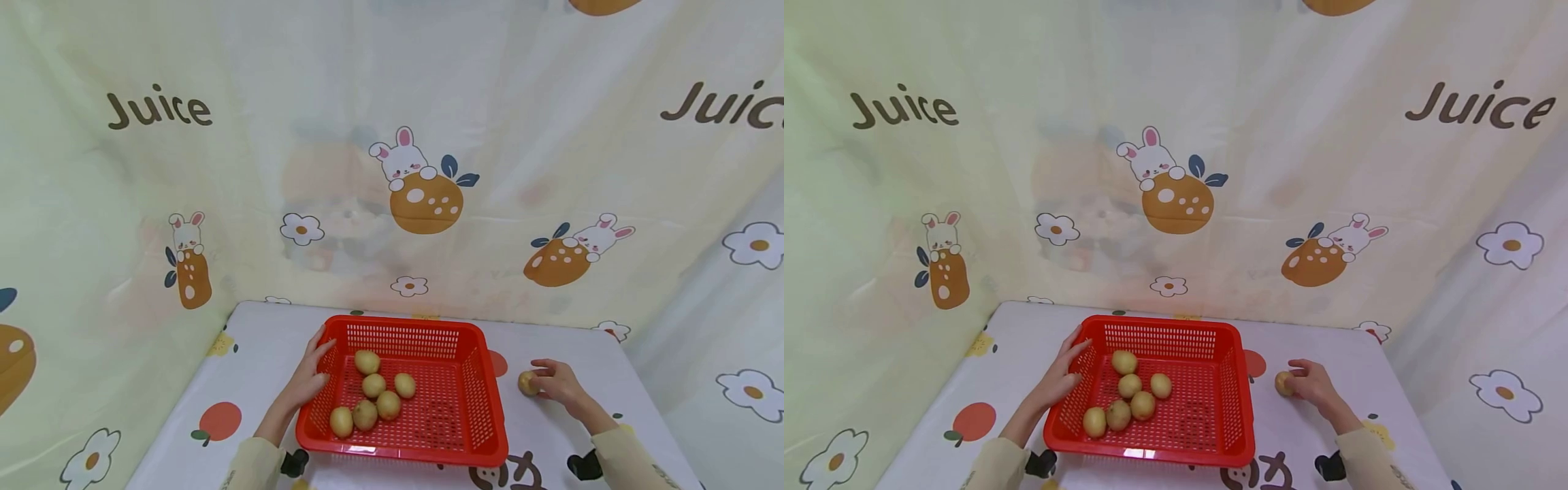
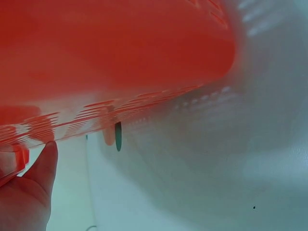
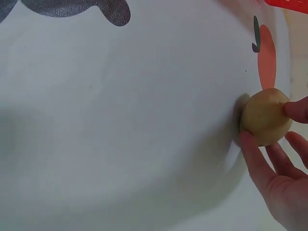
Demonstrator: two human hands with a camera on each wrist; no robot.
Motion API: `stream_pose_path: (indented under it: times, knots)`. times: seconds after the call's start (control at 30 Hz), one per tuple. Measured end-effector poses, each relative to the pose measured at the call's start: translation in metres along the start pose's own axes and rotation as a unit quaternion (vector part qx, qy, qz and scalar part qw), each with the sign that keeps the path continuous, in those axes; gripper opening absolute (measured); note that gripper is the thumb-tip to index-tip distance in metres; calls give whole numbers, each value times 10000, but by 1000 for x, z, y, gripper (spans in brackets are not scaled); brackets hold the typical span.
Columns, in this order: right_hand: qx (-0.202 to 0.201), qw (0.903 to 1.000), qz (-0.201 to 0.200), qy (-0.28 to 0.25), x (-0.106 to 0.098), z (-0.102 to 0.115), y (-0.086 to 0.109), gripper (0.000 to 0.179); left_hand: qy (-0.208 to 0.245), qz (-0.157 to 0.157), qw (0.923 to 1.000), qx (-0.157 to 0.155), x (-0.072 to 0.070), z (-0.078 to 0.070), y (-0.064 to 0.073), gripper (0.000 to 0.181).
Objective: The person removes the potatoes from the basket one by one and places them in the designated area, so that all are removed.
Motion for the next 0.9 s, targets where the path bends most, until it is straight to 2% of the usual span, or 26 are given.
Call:
stream_pose_path:
  times: [0.17,0.37,0.57,0.7,0.9]
  knots:
    - [-119,9981,161,577,-1,20,3,50,3,16,10000,-32,1,-2,1,70]
    - [-517,9927,358,1026,-3,62,7,48,-86,-39,9999,69,-1,-6,2,70]
    - [-1044,9880,775,831,11,105,16,49,-35,-56,10000,72,-1,-6,0,69]
    - [-1112,9875,963,560,28,127,22,49,-21,-25,10000,9,-1,-3,0,71]
    - [-1299,9829,1210,485,60,159,30,44,0,-16,10000,37,0,-3,0,71]
Point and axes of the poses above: each hand's wrist, its own y-axis away from the middle knuckle, its own x-axis out of the palm, z = x × y, the point moved 9 cm from there along -y, towards the middle knuckle, and after that the axes turned 5 degrees about -y, right-handed, at the moved point
